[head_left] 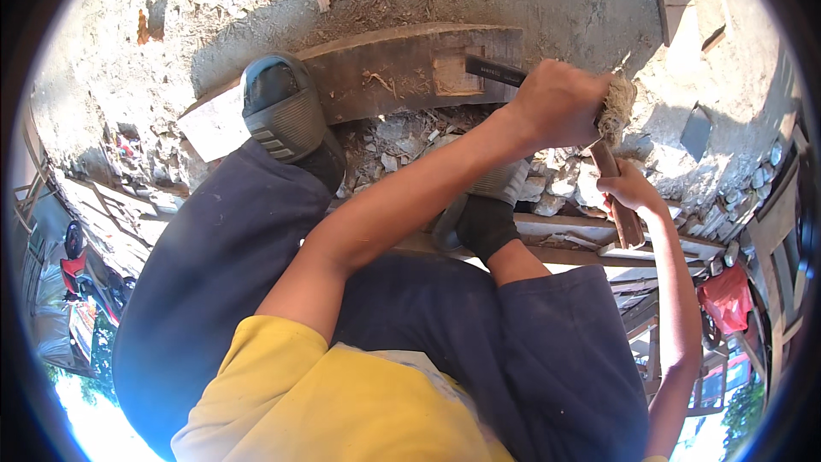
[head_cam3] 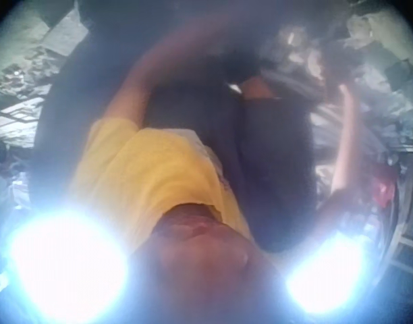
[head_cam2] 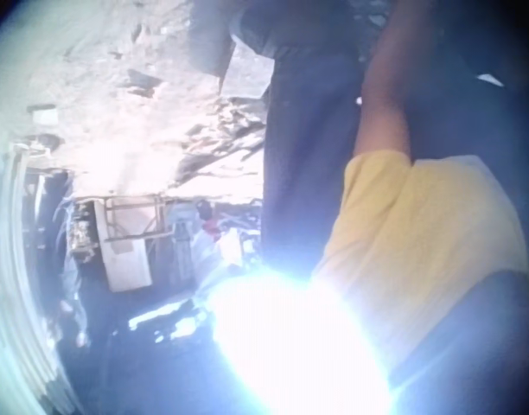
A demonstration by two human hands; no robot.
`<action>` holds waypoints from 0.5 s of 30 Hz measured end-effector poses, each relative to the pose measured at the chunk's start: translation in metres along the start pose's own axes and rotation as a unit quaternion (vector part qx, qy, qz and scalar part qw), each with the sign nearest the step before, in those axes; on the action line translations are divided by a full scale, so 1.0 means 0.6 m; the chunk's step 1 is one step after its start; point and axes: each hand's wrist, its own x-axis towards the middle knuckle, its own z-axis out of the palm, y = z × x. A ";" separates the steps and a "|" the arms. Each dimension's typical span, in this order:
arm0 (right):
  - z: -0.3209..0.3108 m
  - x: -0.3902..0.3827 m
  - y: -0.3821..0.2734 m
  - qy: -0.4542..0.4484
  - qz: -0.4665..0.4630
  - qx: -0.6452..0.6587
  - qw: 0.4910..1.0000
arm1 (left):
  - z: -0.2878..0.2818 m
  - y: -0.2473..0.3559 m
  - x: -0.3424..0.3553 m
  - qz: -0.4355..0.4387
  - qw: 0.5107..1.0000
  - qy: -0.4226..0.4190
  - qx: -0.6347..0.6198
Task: The person sits on the ground and uses a chisel and hammer to carve a small wooden block. They repeatedly strike the chisel to remove wood shavings and occasionally clear debris from the work area.
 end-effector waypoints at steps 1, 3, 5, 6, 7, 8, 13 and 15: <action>-0.003 0.009 0.006 -0.008 0.003 -0.006 1.000 | 0.001 0.002 -0.001 0.005 1.000 0.013 -0.003; -0.005 -0.004 -0.003 -0.014 0.014 -0.022 1.000 | -0.001 0.001 0.010 -0.005 1.000 -0.014 0.028; -0.022 0.021 0.028 -0.043 -0.002 -0.027 0.999 | 0.002 -0.007 0.022 -0.014 0.998 -0.029 0.058; -0.026 0.024 0.034 -0.057 -0.013 -0.028 0.998 | 0.002 -0.012 0.029 -0.018 0.997 -0.031 0.073; -0.025 0.023 0.040 -0.054 -0.011 0.012 0.998 | 0.002 -0.016 0.036 -0.023 0.995 -0.032 0.088; -0.013 -0.002 0.056 -0.038 0.005 0.071 0.997 | 0.013 -0.007 0.044 -0.024 0.996 -0.055 0.071; 0.014 0.017 0.059 -0.032 -0.007 0.191 0.981 | 0.001 -0.015 0.053 -0.089 0.992 -0.028 0.089; 0.036 0.011 0.079 -0.120 -0.051 0.301 0.944 | -0.003 -0.008 0.045 -0.062 0.991 -0.068 0.100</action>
